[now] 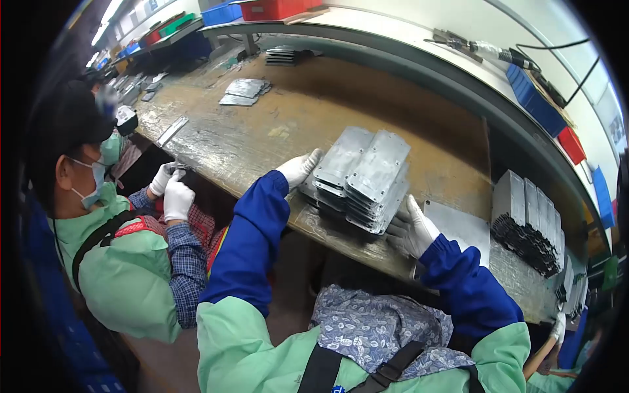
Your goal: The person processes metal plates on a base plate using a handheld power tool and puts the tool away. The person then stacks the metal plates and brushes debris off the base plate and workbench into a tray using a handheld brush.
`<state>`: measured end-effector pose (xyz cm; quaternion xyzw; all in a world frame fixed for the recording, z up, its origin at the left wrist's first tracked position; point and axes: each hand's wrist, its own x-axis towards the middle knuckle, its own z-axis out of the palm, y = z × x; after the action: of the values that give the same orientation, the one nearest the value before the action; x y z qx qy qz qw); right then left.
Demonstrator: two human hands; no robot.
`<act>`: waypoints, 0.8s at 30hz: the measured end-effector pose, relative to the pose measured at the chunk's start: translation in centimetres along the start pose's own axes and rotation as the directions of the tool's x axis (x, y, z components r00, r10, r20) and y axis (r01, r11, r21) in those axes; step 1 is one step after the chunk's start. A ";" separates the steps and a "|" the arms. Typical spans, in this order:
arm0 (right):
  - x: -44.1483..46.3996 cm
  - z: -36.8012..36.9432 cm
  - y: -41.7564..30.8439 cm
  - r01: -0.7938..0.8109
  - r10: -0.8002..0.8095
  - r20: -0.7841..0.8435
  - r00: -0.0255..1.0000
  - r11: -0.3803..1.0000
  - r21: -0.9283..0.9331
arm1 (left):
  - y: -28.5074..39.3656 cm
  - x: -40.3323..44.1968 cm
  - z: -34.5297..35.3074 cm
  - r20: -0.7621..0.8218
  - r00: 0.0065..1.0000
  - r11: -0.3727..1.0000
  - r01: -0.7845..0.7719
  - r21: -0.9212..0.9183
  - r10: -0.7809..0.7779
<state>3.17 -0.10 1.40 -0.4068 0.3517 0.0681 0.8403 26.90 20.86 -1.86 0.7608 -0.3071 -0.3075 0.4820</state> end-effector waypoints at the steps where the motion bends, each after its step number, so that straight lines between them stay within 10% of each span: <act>1: -0.5 0.7 -0.4 -0.023 0.024 -0.025 0.999 0.999 0.037 | 0.5 -0.2 -0.1 -0.008 1.000 0.999 -0.004 0.055 0.004; 11: 2.3 -1.2 -0.9 -0.088 0.077 0.157 0.985 0.994 0.068 | -0.6 0.6 0.3 0.048 0.999 0.992 -0.006 -0.128 0.012; 24: 5.1 0.5 -2.9 -0.143 0.022 0.287 0.958 0.901 0.410 | 2.3 7.4 -3.2 0.208 0.978 0.978 -0.036 0.207 -0.008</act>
<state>8.41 -2.56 0.15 -0.1845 0.2550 0.0813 0.9457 33.51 16.16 0.10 0.7689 -0.3918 -0.3475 0.3668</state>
